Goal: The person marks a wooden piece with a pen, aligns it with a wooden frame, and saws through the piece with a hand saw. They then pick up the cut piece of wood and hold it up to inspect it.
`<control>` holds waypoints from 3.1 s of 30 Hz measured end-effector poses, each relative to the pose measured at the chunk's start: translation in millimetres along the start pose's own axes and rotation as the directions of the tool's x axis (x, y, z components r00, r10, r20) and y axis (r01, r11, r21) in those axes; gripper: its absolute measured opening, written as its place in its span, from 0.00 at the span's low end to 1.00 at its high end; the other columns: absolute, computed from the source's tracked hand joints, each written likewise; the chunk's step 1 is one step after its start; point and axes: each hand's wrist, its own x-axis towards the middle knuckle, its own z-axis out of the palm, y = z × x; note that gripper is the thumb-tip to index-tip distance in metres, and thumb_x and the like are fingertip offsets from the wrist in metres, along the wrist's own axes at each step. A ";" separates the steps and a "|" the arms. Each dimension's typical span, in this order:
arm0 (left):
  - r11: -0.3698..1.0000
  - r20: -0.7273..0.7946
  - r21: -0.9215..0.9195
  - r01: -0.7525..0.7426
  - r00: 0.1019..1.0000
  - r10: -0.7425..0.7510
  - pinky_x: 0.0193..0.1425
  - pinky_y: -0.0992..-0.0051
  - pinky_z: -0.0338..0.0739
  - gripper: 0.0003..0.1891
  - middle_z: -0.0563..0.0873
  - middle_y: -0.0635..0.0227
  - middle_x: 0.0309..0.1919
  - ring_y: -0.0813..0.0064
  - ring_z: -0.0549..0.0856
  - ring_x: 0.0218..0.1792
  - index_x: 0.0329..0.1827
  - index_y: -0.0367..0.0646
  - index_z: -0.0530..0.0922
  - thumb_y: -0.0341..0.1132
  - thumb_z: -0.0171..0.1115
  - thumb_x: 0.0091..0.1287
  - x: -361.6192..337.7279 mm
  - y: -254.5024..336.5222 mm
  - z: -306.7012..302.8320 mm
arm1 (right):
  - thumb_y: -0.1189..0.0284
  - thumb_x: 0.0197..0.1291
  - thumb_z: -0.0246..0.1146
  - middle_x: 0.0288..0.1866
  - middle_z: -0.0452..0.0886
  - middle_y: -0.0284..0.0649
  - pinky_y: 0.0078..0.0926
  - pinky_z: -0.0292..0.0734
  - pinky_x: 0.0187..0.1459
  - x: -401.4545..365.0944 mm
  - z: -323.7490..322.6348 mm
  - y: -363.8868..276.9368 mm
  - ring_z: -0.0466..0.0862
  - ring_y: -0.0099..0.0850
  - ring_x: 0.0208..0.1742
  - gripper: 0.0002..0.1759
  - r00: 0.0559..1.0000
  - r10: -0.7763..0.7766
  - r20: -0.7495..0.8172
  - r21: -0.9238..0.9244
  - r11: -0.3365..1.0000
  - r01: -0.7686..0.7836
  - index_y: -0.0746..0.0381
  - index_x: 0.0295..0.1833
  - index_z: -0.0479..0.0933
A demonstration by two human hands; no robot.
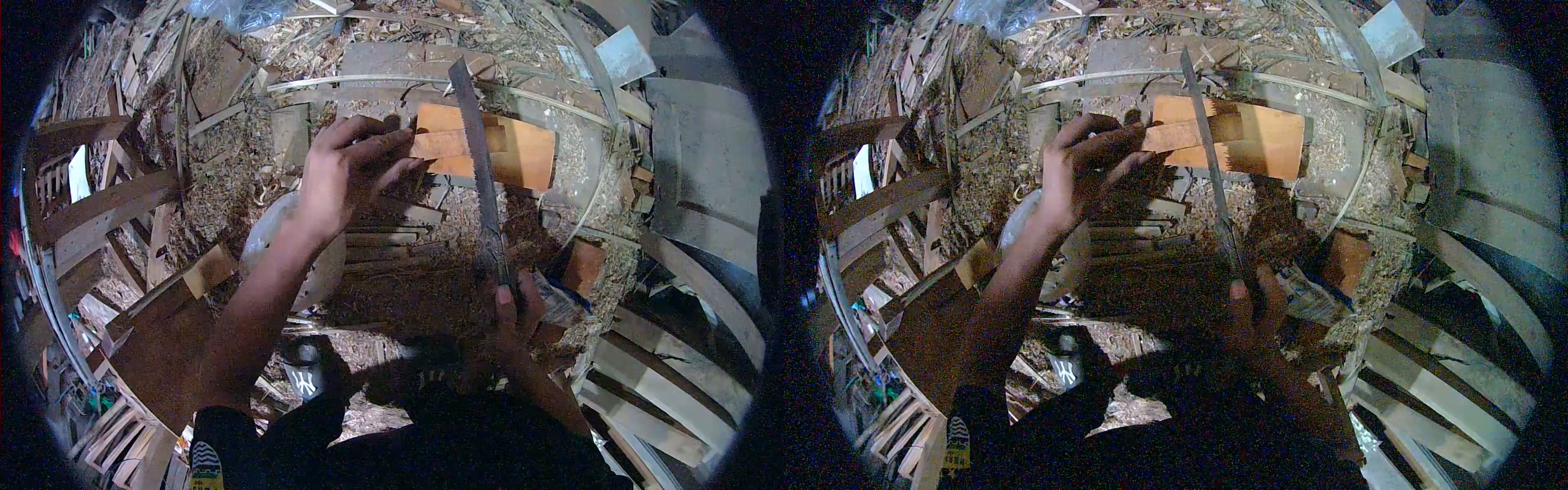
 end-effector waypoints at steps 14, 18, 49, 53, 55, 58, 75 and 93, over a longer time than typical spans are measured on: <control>0.999 0.053 0.037 -0.001 0.999 -0.001 0.47 0.66 0.81 0.15 0.86 0.63 0.40 0.60 0.86 0.40 0.46 0.45 0.87 0.38 0.74 0.57 11.9 -5.2 -2.8 | 0.67 0.68 0.63 0.66 0.67 0.57 0.46 0.74 0.56 31.3 -6.7 -8.4 0.75 0.46 0.58 0.27 0.925 -0.227 -0.305 -0.122 0.973 0.198 0.67 0.66 0.64; 0.980 0.089 0.186 -0.073 0.994 0.057 0.53 0.61 0.78 0.19 0.85 0.66 0.43 0.59 0.83 0.46 0.50 0.48 0.86 0.44 0.73 0.58 15.8 5.2 -10.0 | 0.72 0.68 0.63 0.66 0.65 0.63 0.48 0.74 0.57 35.3 -10.0 -14.7 0.72 0.54 0.63 0.27 0.931 -0.259 -0.257 -0.106 0.965 0.240 0.65 0.68 0.64; 0.996 0.133 0.086 0.039 0.990 -0.050 0.42 0.61 0.83 0.16 0.87 0.59 0.42 0.52 0.87 0.38 0.51 0.49 0.85 0.43 0.68 0.63 16.7 9.7 -1.3 | 0.73 0.68 0.64 0.63 0.71 0.56 0.44 0.75 0.55 23.7 20.5 -25.5 0.77 0.48 0.53 0.20 0.902 0.270 -0.336 0.424 0.899 -0.111 0.68 0.62 0.72; 0.980 0.152 0.191 0.063 0.984 -0.093 0.46 0.59 0.82 0.20 0.87 0.62 0.40 0.55 0.88 0.39 0.52 0.55 0.86 0.54 0.68 0.62 18.0 4.2 -2.5 | 0.62 0.68 0.64 0.45 0.79 0.55 0.48 0.74 0.50 25.1 13.0 -20.3 0.78 0.48 0.44 0.24 0.949 0.097 -0.301 -0.001 0.995 -0.102 0.71 0.58 0.72; 0.968 0.160 0.232 0.100 0.977 -0.140 0.46 0.58 0.82 0.22 0.88 0.61 0.41 0.55 0.88 0.40 0.53 0.54 0.86 0.56 0.67 0.63 15.4 0.9 -7.2 | 0.62 0.68 0.64 0.46 0.79 0.56 0.49 0.73 0.51 25.9 10.3 -23.3 0.78 0.48 0.44 0.24 0.951 0.150 -0.271 0.075 0.988 -0.135 0.71 0.58 0.72; 0.942 0.290 0.118 0.315 0.896 -0.336 0.49 0.62 0.82 0.25 0.89 0.54 0.44 0.54 0.89 0.43 0.52 0.43 0.85 0.56 0.67 0.65 6.9 -6.7 -24.9 | 0.73 0.68 0.64 0.57 0.74 0.51 0.38 0.77 0.51 32.4 10.6 -30.6 0.77 0.35 0.51 0.22 0.927 0.242 -0.287 0.313 0.938 -0.148 0.66 0.64 0.70; 0.717 0.220 -0.456 0.526 0.848 -0.482 0.51 0.75 0.81 0.18 0.90 0.64 0.43 0.77 0.86 0.44 0.54 0.36 0.84 0.41 0.69 0.68 -8.8 -1.1 -78.0 | 0.58 0.70 0.61 0.41 0.84 0.48 0.28 0.80 0.41 167.1 -116.3 17.2 0.86 0.32 0.34 0.24 0.934 0.164 -0.318 0.150 0.981 -0.121 0.69 0.58 0.78; 0.972 -0.167 -0.226 0.067 0.980 -0.107 0.50 0.62 0.82 0.15 0.88 0.53 0.44 0.58 0.88 0.46 0.51 0.43 0.85 0.40 0.71 0.64 -14.6 34.2 -167.0 | 0.70 0.67 0.65 0.50 0.82 0.34 0.24 0.81 0.47 275.3 -120.4 -62.3 0.82 0.24 0.48 0.14 0.998 0.000 0.066 0.862 0.503 -0.057 0.63 0.55 0.79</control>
